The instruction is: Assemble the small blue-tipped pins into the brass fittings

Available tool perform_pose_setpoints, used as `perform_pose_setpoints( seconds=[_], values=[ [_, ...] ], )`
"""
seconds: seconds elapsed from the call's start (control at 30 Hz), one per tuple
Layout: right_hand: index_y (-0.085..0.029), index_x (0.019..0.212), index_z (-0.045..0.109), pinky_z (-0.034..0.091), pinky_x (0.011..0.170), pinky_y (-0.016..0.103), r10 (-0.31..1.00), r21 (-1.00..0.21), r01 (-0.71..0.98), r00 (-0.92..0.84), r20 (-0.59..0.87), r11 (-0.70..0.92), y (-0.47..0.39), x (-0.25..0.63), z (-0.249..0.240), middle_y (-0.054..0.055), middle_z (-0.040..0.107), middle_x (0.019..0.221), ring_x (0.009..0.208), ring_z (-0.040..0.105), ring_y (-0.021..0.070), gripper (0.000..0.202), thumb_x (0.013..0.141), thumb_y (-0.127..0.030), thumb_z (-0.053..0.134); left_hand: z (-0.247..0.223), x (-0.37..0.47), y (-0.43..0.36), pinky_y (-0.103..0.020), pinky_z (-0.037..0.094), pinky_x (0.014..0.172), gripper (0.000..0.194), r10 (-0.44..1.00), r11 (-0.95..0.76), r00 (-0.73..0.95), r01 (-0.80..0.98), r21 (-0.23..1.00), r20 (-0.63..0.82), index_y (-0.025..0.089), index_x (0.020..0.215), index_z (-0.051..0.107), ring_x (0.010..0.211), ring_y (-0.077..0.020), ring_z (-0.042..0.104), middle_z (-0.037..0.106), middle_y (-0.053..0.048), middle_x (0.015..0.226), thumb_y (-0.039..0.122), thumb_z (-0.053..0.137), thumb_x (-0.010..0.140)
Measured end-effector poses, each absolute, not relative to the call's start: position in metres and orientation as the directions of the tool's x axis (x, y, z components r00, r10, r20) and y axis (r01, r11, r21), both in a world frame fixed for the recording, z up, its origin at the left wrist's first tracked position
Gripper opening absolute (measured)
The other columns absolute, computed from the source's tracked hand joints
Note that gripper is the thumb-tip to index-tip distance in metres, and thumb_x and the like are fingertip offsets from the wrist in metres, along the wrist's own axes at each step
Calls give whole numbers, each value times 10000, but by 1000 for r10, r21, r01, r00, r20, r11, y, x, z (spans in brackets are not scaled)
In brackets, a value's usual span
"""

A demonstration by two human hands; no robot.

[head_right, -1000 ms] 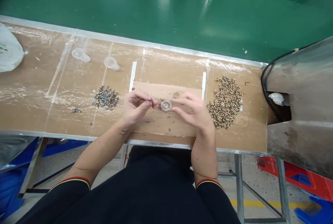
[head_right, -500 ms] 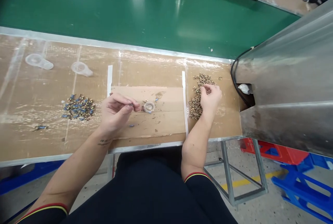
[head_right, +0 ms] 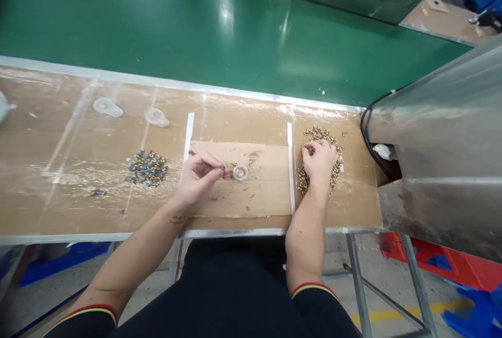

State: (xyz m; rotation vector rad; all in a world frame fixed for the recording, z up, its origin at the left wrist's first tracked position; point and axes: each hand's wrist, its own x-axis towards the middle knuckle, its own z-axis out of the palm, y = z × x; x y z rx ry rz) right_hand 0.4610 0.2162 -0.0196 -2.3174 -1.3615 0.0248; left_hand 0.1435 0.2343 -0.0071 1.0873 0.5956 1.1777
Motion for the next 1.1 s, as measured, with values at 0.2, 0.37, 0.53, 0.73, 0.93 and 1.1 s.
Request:
perform_pose_setpoints(
  seconds=[0.2, 0.37, 0.53, 0.73, 0.93, 1.1],
  values=[
    [-214, 801, 710, 550, 667, 388, 725, -712, 685, 568, 389, -155, 212, 445, -15, 51, 709, 714, 641, 630, 227, 188, 746, -377, 633, -4, 142, 233, -270, 645, 622, 396, 941, 105, 337, -369, 923, 28, 180, 765, 667, 645, -158, 744, 748, -40, 735, 510, 886, 760],
    [-238, 768, 696, 544, 589, 360, 682, -747, 665, 541, 492, 11, 208, 426, -7, 27, 701, 683, 601, 647, 219, 125, 773, -361, 672, -7, 144, 234, -269, 642, 639, 454, 942, 166, 334, -360, 918, -40, 183, 744, 670, 638, -156, 740, 751, -41, 726, 562, 916, 692],
    [-247, 864, 746, 569, 590, 343, 687, -682, 679, 360, 631, 271, 206, 405, 5, 13, 734, 720, 612, 672, 200, 60, 828, -264, 701, -10, 146, 233, -251, 635, 626, 465, 943, 192, 326, -378, 906, -64, 182, 732, 670, 640, -151, 740, 749, -36, 720, 555, 938, 658],
    [-241, 908, 749, 668, 698, 320, 730, -694, 537, 195, 655, 479, 203, 376, 2, 35, 806, 837, 749, 780, 196, 102, 880, -156, 699, -8, 145, 233, -260, 640, 656, 486, 938, 232, 326, -334, 913, -118, 172, 755, 682, 688, -165, 761, 764, -44, 749, 563, 944, 637],
    [-243, 890, 732, 684, 754, 278, 778, -758, 434, 181, 602, 486, 200, 358, -1, 48, 824, 890, 826, 807, 185, 69, 894, -175, 731, -5, 147, 232, -298, 653, 737, 493, 930, 234, 339, -254, 938, -140, 155, 870, 735, 736, -198, 785, 800, -74, 783, 543, 939, 643],
    [-277, 1026, 785, 685, 736, 280, 786, -752, 404, 120, 607, 520, 197, 347, 6, 38, 826, 906, 814, 802, 183, 173, 915, -159, 723, -9, 148, 231, -299, 653, 691, 472, 941, 199, 323, -279, 939, -103, 152, 782, 734, 710, -199, 779, 807, -86, 777, 561, 929, 650]
  ],
)
